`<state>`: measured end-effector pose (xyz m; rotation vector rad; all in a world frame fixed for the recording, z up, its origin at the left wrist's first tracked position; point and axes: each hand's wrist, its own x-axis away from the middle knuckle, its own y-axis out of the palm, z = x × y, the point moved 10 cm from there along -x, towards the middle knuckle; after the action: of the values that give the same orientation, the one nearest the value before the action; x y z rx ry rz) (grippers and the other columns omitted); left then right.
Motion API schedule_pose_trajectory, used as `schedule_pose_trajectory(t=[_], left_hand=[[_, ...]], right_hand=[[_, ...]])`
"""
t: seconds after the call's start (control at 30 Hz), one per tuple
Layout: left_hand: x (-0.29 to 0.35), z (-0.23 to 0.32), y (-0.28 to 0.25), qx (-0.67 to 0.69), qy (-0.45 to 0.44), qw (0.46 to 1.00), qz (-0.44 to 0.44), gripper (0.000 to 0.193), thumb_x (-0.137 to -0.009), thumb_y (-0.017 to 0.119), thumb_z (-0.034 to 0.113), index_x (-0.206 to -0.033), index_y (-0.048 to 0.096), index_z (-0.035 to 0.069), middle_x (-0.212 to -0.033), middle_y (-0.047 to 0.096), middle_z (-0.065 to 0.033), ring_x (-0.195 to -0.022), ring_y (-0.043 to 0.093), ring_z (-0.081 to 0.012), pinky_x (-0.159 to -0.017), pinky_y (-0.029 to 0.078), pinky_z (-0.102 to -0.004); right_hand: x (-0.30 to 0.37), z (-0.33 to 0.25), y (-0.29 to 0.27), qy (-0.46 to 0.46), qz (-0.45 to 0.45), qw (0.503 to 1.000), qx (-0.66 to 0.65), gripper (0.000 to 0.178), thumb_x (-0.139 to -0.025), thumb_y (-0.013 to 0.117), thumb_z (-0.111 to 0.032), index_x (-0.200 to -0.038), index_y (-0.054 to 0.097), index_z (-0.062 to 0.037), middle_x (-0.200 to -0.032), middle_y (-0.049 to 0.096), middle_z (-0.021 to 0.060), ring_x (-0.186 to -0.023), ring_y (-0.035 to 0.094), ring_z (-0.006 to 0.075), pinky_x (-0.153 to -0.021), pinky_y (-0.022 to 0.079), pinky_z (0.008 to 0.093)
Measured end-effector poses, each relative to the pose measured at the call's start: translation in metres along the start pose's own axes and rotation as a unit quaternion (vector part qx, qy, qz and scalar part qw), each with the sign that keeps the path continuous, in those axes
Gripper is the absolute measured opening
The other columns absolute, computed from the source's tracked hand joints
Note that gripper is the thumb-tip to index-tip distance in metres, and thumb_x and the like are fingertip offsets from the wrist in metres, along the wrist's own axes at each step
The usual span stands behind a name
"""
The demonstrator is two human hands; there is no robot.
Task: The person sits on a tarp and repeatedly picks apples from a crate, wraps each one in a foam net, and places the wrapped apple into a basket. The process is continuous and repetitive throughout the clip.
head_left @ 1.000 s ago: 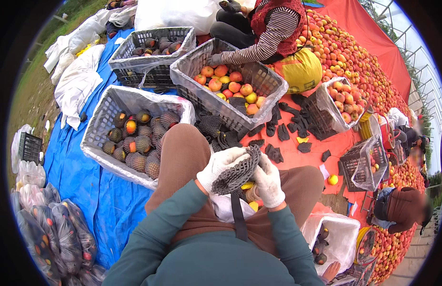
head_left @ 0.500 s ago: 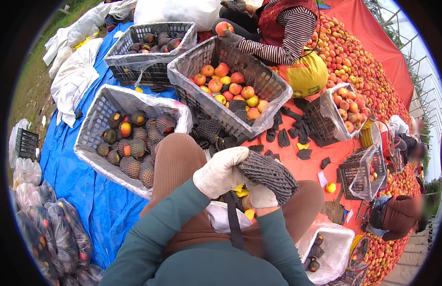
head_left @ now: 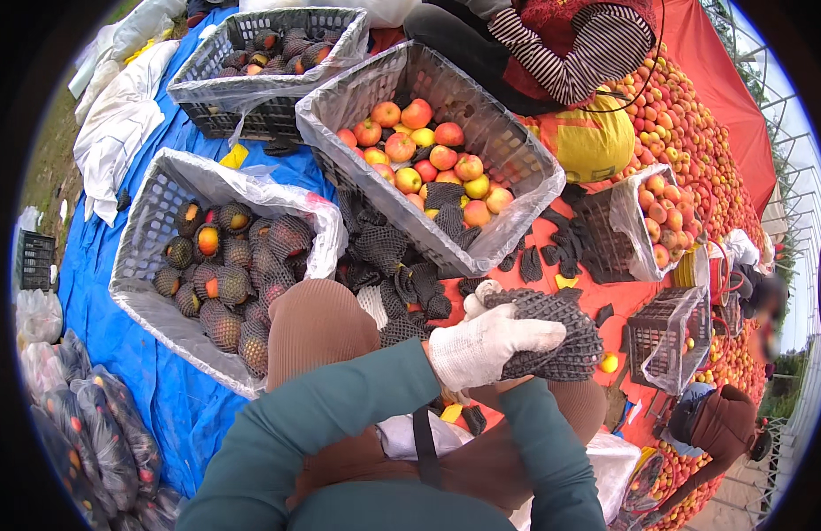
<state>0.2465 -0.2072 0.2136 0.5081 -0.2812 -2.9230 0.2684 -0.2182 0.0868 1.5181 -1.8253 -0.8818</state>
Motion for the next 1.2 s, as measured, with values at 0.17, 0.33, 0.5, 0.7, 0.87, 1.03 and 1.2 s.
schedule_pose_trajectory(t=[0.17, 0.33, 0.5, 0.7, 0.87, 1.03, 1.2], left_hand=[[-0.002, 0.000, -0.001, 0.414, -0.234, 0.880, -0.010, 0.029, -0.087, 0.048, 0.006, -0.114, 0.052, -0.001, -0.110, 0.058, -0.0108, -0.103, 0.054, -0.0196, -0.090, 0.043, -0.0311], [-0.013, 0.008, -0.015, 0.356, -0.233, 0.903, -0.056, 0.038, -0.087, 0.053, 0.013, -0.121, 0.047, -0.003, -0.123, 0.049, -0.0161, -0.111, 0.049, -0.0256, -0.097, 0.036, -0.0332], [0.010, -0.031, -0.039, 0.380, -0.350, 0.854, 0.051, 0.051, -0.083, 0.060, 0.012, -0.127, 0.040, -0.001, -0.119, 0.051, -0.0123, -0.104, 0.051, -0.0195, -0.088, 0.042, -0.0305], [0.025, -0.059, -0.057, 0.388, -0.402, 0.818, 0.137, 0.052, -0.084, 0.058, 0.013, -0.130, 0.039, 0.002, -0.120, 0.052, -0.0093, -0.107, 0.048, -0.0157, -0.091, 0.040, -0.0294], [0.025, -0.053, -0.066, 0.358, -0.537, 0.753, 0.127, 0.031, -0.086, 0.051, 0.015, -0.114, 0.054, 0.001, -0.100, 0.060, -0.0062, -0.086, 0.056, -0.0122, -0.076, 0.046, -0.0279], [0.011, -0.061, -0.108, 0.178, -0.220, 0.919, 0.275, 0.033, -0.082, 0.052, 0.001, -0.114, 0.051, -0.005, -0.106, 0.059, -0.0180, -0.097, 0.060, -0.0267, -0.086, 0.047, -0.0332], [-0.019, -0.047, -0.085, 0.444, -0.188, 0.840, 0.250, 0.036, -0.095, 0.036, 0.020, -0.124, 0.046, 0.001, -0.119, 0.054, -0.0118, -0.107, 0.056, -0.0206, -0.096, 0.043, -0.0344]], right_hand=[[-0.079, -0.127, -0.075, -0.015, 0.304, 0.916, 0.260, 0.024, -0.086, 0.052, -0.010, -0.107, 0.049, 0.0017, -0.095, 0.060, 0.0118, -0.081, 0.062, 0.0193, -0.071, 0.051, 0.0294], [-0.163, -0.191, -0.205, 0.104, 0.234, 0.518, 0.816, 0.046, -0.074, 0.061, -0.025, -0.113, 0.054, -0.0026, -0.101, 0.063, 0.0177, -0.094, 0.060, 0.0302, -0.083, 0.046, 0.0359], [-0.198, -0.118, -0.289, 0.345, 0.084, 0.253, 0.900, 0.043, -0.074, 0.057, -0.030, -0.109, 0.055, -0.0032, -0.105, 0.060, 0.0210, -0.100, 0.057, 0.0318, -0.087, 0.045, 0.0375], [-0.205, -0.098, -0.307, 0.377, 0.051, 0.228, 0.896, 0.044, -0.074, 0.057, -0.029, -0.109, 0.054, -0.0031, -0.109, 0.057, 0.0223, -0.101, 0.056, 0.0336, -0.087, 0.045, 0.0378], [-0.191, -0.147, -0.255, 0.237, 0.183, 0.697, 0.651, 0.053, -0.078, 0.060, -0.032, -0.119, 0.051, -0.0005, -0.112, 0.058, 0.0157, -0.103, 0.057, 0.0284, -0.089, 0.045, 0.0359], [-0.143, -0.163, -0.097, 0.111, 0.190, 0.965, 0.143, 0.053, -0.090, 0.047, -0.042, -0.122, 0.046, -0.0004, -0.121, 0.052, 0.0136, -0.110, 0.052, 0.0253, -0.095, 0.041, 0.0394], [-0.066, -0.171, 0.009, 0.071, 0.142, 0.962, 0.224, 0.057, -0.091, 0.044, -0.044, -0.126, 0.042, 0.0005, -0.122, 0.051, 0.0134, -0.111, 0.051, 0.0234, -0.098, 0.038, 0.0369]])
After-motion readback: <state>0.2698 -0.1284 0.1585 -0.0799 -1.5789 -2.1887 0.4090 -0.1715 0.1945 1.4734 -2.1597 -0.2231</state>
